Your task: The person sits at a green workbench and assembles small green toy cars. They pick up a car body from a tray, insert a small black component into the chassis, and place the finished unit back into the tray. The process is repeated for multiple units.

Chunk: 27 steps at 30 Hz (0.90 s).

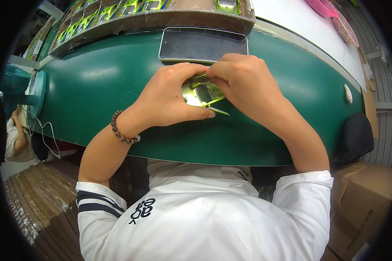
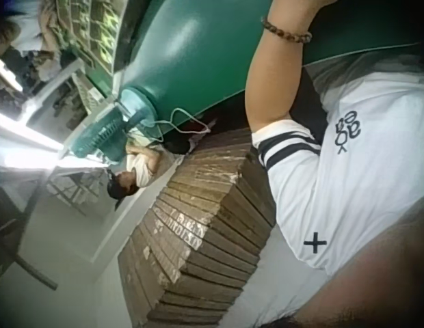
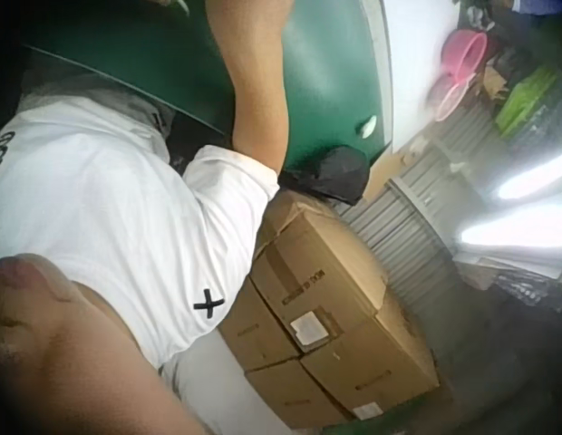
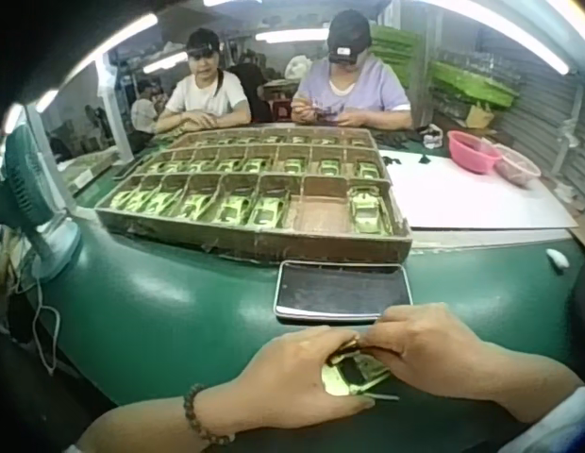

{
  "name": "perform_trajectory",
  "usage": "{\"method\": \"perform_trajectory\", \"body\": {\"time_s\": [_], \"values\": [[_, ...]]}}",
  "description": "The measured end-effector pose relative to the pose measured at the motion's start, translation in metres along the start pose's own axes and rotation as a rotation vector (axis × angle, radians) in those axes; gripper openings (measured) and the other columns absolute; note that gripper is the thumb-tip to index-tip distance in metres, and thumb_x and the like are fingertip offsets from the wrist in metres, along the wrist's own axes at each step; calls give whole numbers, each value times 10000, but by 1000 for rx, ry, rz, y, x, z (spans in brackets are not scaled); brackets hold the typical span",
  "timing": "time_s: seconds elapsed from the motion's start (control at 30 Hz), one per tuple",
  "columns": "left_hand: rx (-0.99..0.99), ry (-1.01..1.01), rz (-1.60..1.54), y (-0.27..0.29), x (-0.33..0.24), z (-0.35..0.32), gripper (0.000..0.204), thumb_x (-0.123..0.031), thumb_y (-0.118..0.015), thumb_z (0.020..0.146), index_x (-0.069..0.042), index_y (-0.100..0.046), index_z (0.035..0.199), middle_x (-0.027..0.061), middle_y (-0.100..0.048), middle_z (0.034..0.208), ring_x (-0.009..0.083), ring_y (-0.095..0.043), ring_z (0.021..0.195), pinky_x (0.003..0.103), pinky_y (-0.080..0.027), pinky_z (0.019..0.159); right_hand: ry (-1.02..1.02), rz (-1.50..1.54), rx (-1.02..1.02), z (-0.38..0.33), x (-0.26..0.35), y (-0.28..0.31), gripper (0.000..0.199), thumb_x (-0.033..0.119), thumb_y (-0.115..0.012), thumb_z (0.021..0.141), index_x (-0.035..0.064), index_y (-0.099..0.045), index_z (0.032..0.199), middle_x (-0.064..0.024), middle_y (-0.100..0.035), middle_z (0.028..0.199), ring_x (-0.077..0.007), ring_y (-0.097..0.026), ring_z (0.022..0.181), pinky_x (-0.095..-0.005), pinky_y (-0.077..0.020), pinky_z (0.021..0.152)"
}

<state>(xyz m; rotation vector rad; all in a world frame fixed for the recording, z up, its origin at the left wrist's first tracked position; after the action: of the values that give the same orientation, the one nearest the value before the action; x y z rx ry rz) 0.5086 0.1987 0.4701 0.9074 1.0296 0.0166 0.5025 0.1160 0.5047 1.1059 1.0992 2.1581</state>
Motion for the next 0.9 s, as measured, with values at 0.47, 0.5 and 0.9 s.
{"method": "perform_trajectory", "body": {"time_s": [0.47, 0.5, 0.9], "values": [[-7, 12, -13, 1, 0, 1, 615, -253, -829, 544, 37, -612, 1040, 162, -655, 934, 286, -642, 853, 332, -498, 770, -19, 113, -25, 0, -7, -5, 65, -3, -626, 720, 19, -664, 767, -98, -608, 737, -286, -604, 639, -356, -492, 578], [-9, 9, -8, 1, -1, 1, 614, -256, -829, 541, 36, -613, 1037, 162, -655, 931, 286, -643, 845, 333, -499, 765, -13, 107, -32, -1, -7, -5, 60, 0, -627, 720, 20, -663, 765, -97, -608, 735, -286, -603, 638, -355, -493, 577], [-84, -57, 14, 5, -9, 0, 530, -275, -776, 639, 24, -620, 1047, 143, -650, 877, 265, -632, 805, 330, -493, 711, -89, 64, -22, 1, -13, -5, 144, 68, -670, 714, 31, -581, 821, -90, -566, 784, -305, -577, 743, -392, -470, 642]]}}
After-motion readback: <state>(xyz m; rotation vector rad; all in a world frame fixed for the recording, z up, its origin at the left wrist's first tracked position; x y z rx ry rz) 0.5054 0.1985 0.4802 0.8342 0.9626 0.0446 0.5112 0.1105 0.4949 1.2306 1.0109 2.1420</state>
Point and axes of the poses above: each hand's wrist, its own z-axis towards the middle knuckle, its own y-axis out of the back of the hand, x = y × z, the point moved 10 cm from there along z, towards the middle knuckle
